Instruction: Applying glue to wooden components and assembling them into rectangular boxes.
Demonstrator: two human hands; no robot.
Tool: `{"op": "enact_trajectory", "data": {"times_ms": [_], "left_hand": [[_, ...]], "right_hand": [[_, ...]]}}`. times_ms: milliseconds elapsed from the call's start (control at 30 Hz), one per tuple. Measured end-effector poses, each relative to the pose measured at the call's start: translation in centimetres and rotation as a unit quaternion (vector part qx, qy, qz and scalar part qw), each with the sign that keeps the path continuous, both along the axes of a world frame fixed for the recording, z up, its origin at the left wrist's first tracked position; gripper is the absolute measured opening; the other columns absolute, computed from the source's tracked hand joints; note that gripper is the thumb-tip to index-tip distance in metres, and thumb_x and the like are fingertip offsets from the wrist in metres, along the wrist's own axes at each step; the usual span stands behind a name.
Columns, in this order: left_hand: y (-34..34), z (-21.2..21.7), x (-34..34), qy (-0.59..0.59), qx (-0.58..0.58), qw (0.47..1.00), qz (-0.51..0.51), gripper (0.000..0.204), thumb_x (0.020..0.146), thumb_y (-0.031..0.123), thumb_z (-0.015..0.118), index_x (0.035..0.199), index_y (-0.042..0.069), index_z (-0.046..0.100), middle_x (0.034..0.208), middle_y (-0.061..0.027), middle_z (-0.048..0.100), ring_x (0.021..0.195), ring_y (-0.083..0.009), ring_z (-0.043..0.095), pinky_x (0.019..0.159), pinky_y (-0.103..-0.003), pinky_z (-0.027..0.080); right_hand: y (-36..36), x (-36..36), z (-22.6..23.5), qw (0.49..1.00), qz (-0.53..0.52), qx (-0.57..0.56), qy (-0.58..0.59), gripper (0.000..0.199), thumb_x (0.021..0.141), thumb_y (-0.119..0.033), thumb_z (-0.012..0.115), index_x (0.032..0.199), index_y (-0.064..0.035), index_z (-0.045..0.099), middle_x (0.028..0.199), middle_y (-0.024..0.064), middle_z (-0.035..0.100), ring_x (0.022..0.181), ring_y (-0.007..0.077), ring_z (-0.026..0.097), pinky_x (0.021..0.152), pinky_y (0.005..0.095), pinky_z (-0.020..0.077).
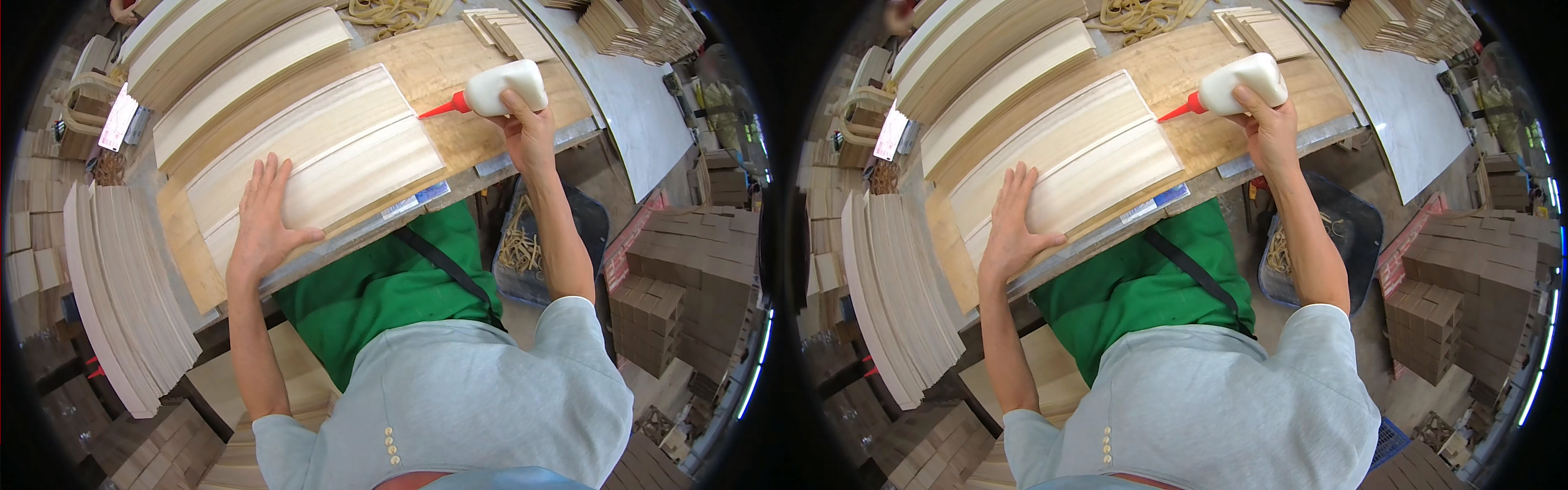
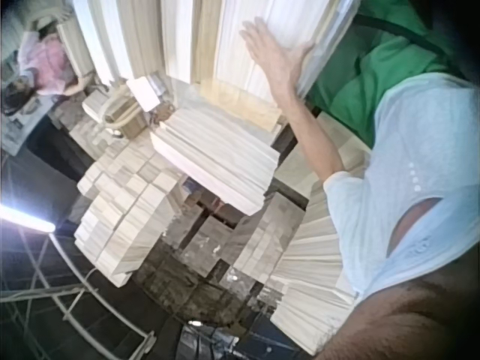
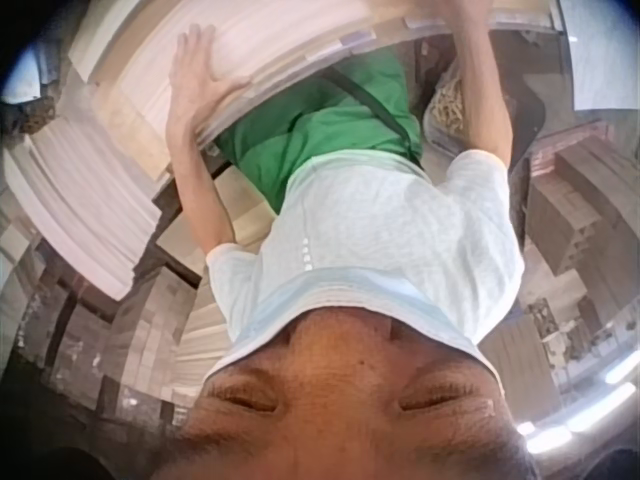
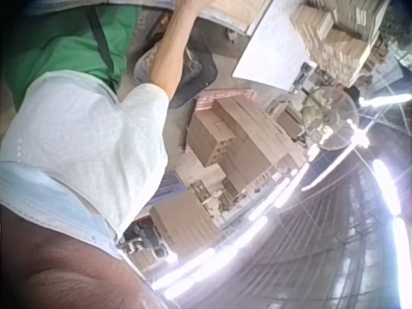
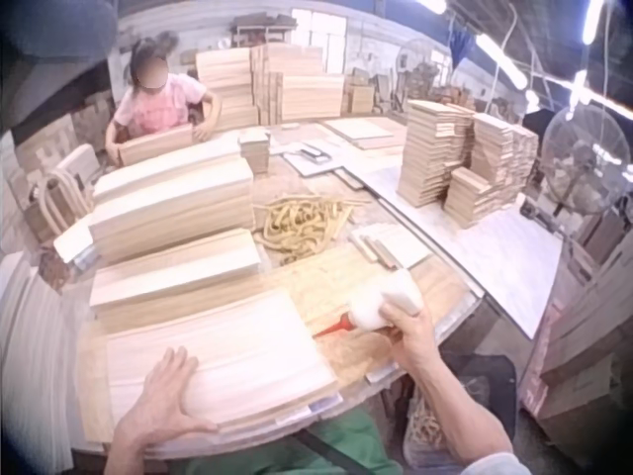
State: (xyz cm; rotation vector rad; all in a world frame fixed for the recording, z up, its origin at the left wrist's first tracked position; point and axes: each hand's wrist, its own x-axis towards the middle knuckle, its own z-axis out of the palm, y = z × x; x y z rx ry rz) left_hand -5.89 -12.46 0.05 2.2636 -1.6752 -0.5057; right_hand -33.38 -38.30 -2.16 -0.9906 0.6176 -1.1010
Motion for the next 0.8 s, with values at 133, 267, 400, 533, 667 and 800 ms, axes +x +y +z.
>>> {"op": "enact_trajectory", "data": {"times_ms": [133, 267, 400, 533, 667, 800], "left_hand": [[-0.1, 0.1, -0.1, -0.006, 0.008, 1.000, -0.008, 0.108, 0.056, 0.033, 0.084, 0.144, 0.005, 0.028, 0.152, -0.0171, 0.018, 0.142, -0.0332, 0.013, 0.115, -0.046, 0.014], [0.0, 0.1, -0.2, -0.003, 0.008, 1.000, -0.004, 0.107, 0.056, 0.033, 0.084, 0.143, 0.005, 0.029, 0.152, -0.0172, 0.019, 0.142, -0.0332, 0.013, 0.114, -0.046, 0.014], [0.1, 0.0, -0.1, -0.001, 0.006, 1.000, -0.002, 0.107, 0.056, 0.032, 0.084, 0.143, 0.006, 0.029, 0.152, -0.0169, 0.019, 0.142, -0.0330, 0.013, 0.114, -0.046, 0.015], [-0.3, -0.1, -0.4, 0.002, -0.013, 1.000, -0.002, 0.107, 0.053, 0.027, 0.085, 0.144, 0.009, 0.030, 0.153, -0.0133, 0.021, 0.142, -0.0309, 0.013, 0.115, -0.045, 0.015], [0.3, -0.2, 0.2, 0.010, -0.015, 1.000, 0.017, 0.105, 0.055, 0.028, 0.083, 0.144, 0.009, 0.031, 0.152, -0.0154, 0.021, 0.142, -0.0323, 0.014, 0.115, -0.045, 0.014], [1.6, -2.0, 1.5, -0.008, -0.068, 0.997, -0.034, 0.101, 0.061, 0.038, 0.080, 0.145, 0.012, 0.029, 0.152, -0.0205, 0.018, 0.142, -0.0360, 0.012, 0.114, -0.047, 0.013]], "right_hand": [[1.0, -1.4, 0.3, 1.000, 0.001, -0.001, 0.011, 0.035, 0.083, -0.006, 0.067, 0.115, -0.0029, 0.053, 0.107, 0.0083, 0.062, 0.098, 0.0216, 0.063, 0.081, 0.0393, 0.0559], [2.2, -2.9, 0.5, 1.000, 0.001, 0.000, 0.020, 0.035, 0.083, -0.006, 0.067, 0.115, -0.0029, 0.053, 0.107, 0.0079, 0.062, 0.098, 0.0208, 0.063, 0.082, 0.0381, 0.0552], [3.1, -4.5, 0.5, 0.999, 0.007, 0.001, 0.034, 0.035, 0.083, -0.006, 0.067, 0.115, -0.0029, 0.054, 0.106, 0.0077, 0.063, 0.097, 0.0204, 0.063, 0.083, 0.0366, 0.0540], [3.5, -6.4, 0.6, 0.998, 0.013, -0.017, 0.062, 0.034, 0.086, -0.008, 0.063, 0.118, -0.0023, 0.052, 0.111, 0.0084, 0.061, 0.104, 0.0232, 0.061, 0.089, 0.0412, 0.0510], [3.6, -6.0, 1.4, 0.996, 0.031, -0.012, 0.081, 0.036, 0.086, -0.009, 0.063, 0.120, -0.0027, 0.051, 0.113, 0.0086, 0.060, 0.106, 0.0224, 0.060, 0.091, 0.0415, 0.0497], [3.5, -2.7, 2.9, 0.999, 0.043, 0.021, 0.002, 0.035, 0.087, -0.013, 0.063, 0.118, -0.0022, 0.052, 0.114, 0.0093, 0.060, 0.107, 0.0232, 0.059, 0.093, 0.0458, 0.0498]]}}
